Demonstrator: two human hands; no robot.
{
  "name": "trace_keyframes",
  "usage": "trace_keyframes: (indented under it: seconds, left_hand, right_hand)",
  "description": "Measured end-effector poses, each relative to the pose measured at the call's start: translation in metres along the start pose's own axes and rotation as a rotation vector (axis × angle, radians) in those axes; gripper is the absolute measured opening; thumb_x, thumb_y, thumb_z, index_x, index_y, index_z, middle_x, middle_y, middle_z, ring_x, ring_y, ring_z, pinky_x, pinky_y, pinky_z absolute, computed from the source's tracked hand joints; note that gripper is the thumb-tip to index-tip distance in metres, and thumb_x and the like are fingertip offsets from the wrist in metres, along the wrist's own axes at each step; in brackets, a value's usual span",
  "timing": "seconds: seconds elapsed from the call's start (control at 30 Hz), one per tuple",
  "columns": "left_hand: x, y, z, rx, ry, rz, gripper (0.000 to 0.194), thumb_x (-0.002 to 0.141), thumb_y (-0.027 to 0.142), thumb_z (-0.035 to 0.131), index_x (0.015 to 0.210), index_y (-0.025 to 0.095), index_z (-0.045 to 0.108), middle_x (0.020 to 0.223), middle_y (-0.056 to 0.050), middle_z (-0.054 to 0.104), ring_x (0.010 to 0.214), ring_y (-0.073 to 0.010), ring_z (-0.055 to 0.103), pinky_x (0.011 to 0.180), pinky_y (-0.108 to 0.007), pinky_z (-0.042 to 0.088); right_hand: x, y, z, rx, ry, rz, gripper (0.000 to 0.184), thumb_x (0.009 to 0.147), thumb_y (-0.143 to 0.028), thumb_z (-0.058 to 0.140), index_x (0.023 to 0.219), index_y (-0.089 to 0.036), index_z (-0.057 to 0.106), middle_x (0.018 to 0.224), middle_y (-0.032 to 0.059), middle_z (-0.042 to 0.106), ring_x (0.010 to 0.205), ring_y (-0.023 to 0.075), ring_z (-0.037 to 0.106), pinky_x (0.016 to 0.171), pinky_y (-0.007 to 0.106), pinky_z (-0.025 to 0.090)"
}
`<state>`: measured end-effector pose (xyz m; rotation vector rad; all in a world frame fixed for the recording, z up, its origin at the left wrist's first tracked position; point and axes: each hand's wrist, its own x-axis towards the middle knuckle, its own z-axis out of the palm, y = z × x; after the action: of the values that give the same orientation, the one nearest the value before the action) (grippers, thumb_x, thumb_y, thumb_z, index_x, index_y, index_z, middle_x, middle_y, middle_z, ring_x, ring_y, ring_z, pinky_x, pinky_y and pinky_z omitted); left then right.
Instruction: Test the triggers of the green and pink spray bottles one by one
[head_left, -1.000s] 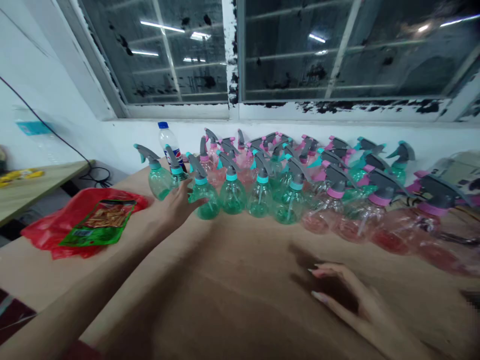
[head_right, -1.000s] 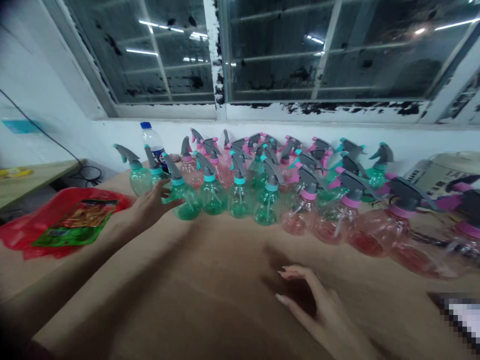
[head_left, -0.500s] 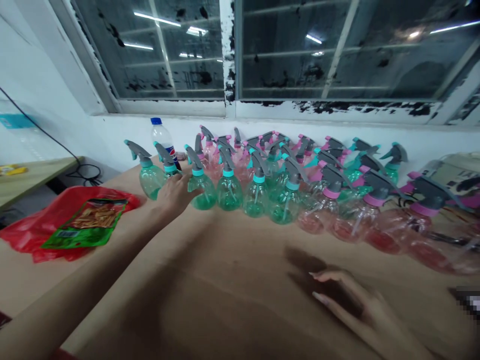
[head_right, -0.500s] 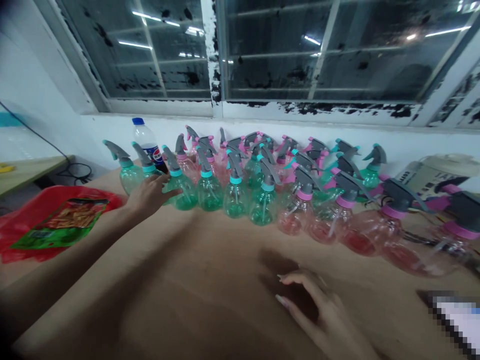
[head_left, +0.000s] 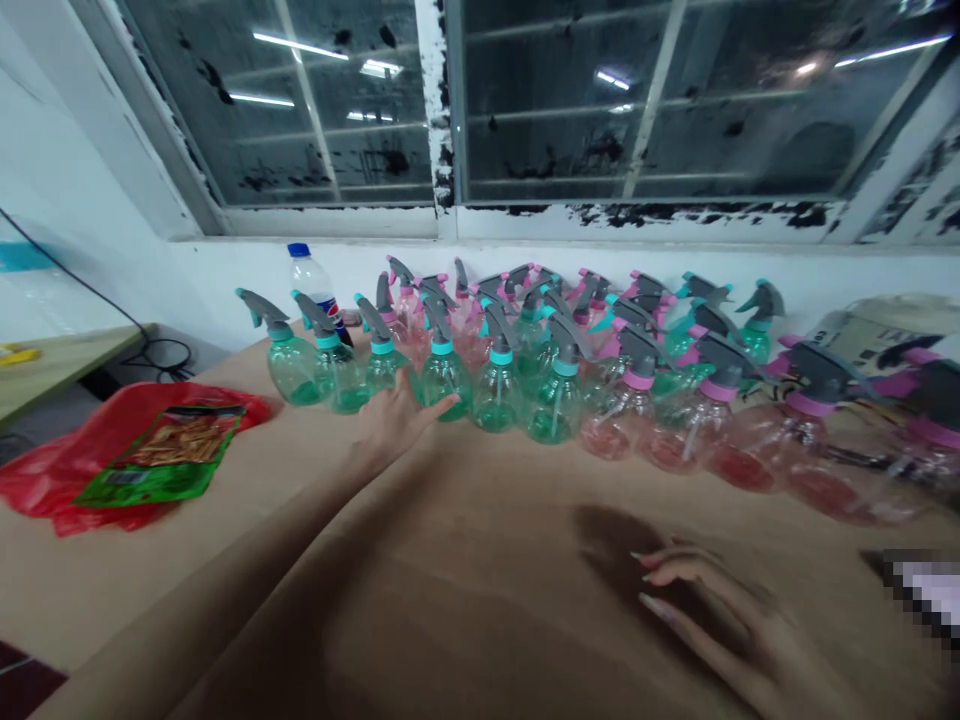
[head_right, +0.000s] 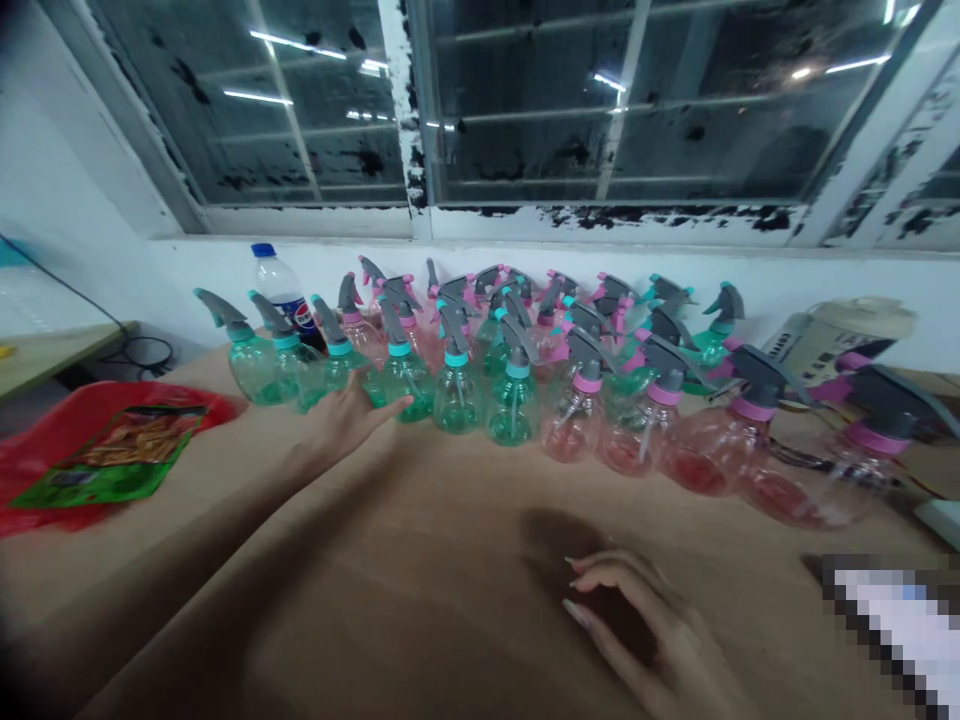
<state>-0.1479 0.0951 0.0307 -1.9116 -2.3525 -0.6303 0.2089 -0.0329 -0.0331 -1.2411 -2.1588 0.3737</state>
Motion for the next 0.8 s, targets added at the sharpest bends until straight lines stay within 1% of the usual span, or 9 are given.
trace_keyframes:
  seconds: [0.07,0.13,0.27,0.37,0.43,0.5,0.57,0.67,0.8]
  left_hand:
    - [0.006,0.008,0.006,0.046,-0.011,-0.047,0.09,0.068,0.076,0.046,0.131,0.012,0.034,0.082,-0.015,0.065,0.086,-0.0403,0.061,0.07,-0.046,0.044]
    - [0.011,0.012,0.01,0.072,-0.016,-0.062,0.093,0.067,0.078,0.045,0.132,0.014,0.034,0.087,-0.017,0.066,0.089,-0.0415,0.061,0.07,-0.046,0.044]
    - [0.016,0.013,0.011,0.099,-0.023,-0.059,0.087,0.07,0.075,0.045,0.131,0.014,0.036,0.089,-0.018,0.066,0.09,-0.0403,0.061,0.07,-0.043,0.044]
    - [0.017,0.008,0.007,0.104,-0.027,-0.04,0.08,0.072,0.069,0.049,0.13,0.014,0.039,0.088,-0.017,0.067,0.088,-0.0389,0.062,0.068,-0.041,0.044]
    - [0.016,0.004,0.003,0.098,-0.036,-0.017,0.079,0.071,0.068,0.051,0.129,0.015,0.041,0.086,-0.016,0.067,0.087,-0.0389,0.062,0.065,-0.039,0.044]
    - [0.013,-0.001,0.0,0.083,-0.055,0.01,0.08,0.07,0.069,0.051,0.128,0.014,0.042,0.078,-0.013,0.068,0.083,-0.0381,0.063,0.062,-0.037,0.044]
    - [0.009,-0.005,-0.003,0.059,-0.085,0.043,0.08,0.07,0.069,0.052,0.127,0.013,0.043,0.064,-0.008,0.066,0.076,-0.0353,0.065,0.06,-0.034,0.043]
    - [-0.001,-0.008,-0.009,0.009,-0.126,0.098,0.08,0.071,0.066,0.052,0.126,0.008,0.042,0.044,0.001,0.055,0.066,-0.0308,0.066,0.059,-0.031,0.042]
    - [-0.018,-0.01,-0.016,-0.061,-0.144,0.134,0.073,0.073,0.064,0.05,0.121,0.009,0.043,0.038,0.006,0.049,0.055,-0.0268,0.064,0.057,-0.031,0.041]
  right_hand:
    - [-0.003,0.0,-0.003,-0.011,0.001,0.003,0.011,0.083,-0.037,0.053,0.089,-0.028,0.058,0.098,0.0019,0.066,0.096,0.02,0.064,0.082,0.033,0.054]
    - [-0.006,0.001,-0.006,-0.023,0.006,0.001,0.01,0.083,-0.035,0.053,0.089,-0.029,0.057,0.098,0.0014,0.066,0.097,0.019,0.064,0.082,0.032,0.054]
    - [-0.015,0.008,-0.01,-0.008,0.006,0.006,0.01,0.084,-0.033,0.052,0.093,-0.029,0.055,0.1,0.0008,0.066,0.098,0.0173,0.064,0.082,0.03,0.054]
    - [-0.021,0.013,-0.011,0.022,-0.026,0.06,0.01,0.085,-0.034,0.051,0.093,-0.029,0.056,0.102,0.0,0.066,0.099,0.0173,0.063,0.084,0.03,0.053]
    - [-0.025,0.017,-0.01,0.042,-0.048,0.091,0.01,0.084,-0.035,0.052,0.09,-0.029,0.057,0.102,0.0001,0.066,0.099,0.0184,0.063,0.084,0.03,0.052]
    - [-0.027,0.02,-0.008,0.06,-0.052,0.106,0.011,0.084,-0.036,0.052,0.089,-0.028,0.058,0.101,0.0007,0.066,0.099,0.0196,0.063,0.084,0.032,0.052]
    - [-0.027,0.022,-0.007,0.076,-0.063,0.111,0.011,0.084,-0.036,0.052,0.088,-0.028,0.059,0.101,0.0008,0.067,0.099,0.0202,0.063,0.084,0.033,0.052]
    - [-0.024,0.019,-0.008,0.104,-0.093,0.111,0.01,0.084,-0.035,0.052,0.088,-0.029,0.059,0.1,0.0002,0.067,0.099,0.0201,0.063,0.083,0.032,0.053]
    - [-0.016,0.005,-0.014,0.118,-0.101,0.132,0.012,0.086,-0.036,0.049,0.09,-0.029,0.058,0.1,-0.0007,0.067,0.098,0.0192,0.063,0.087,0.034,0.051]
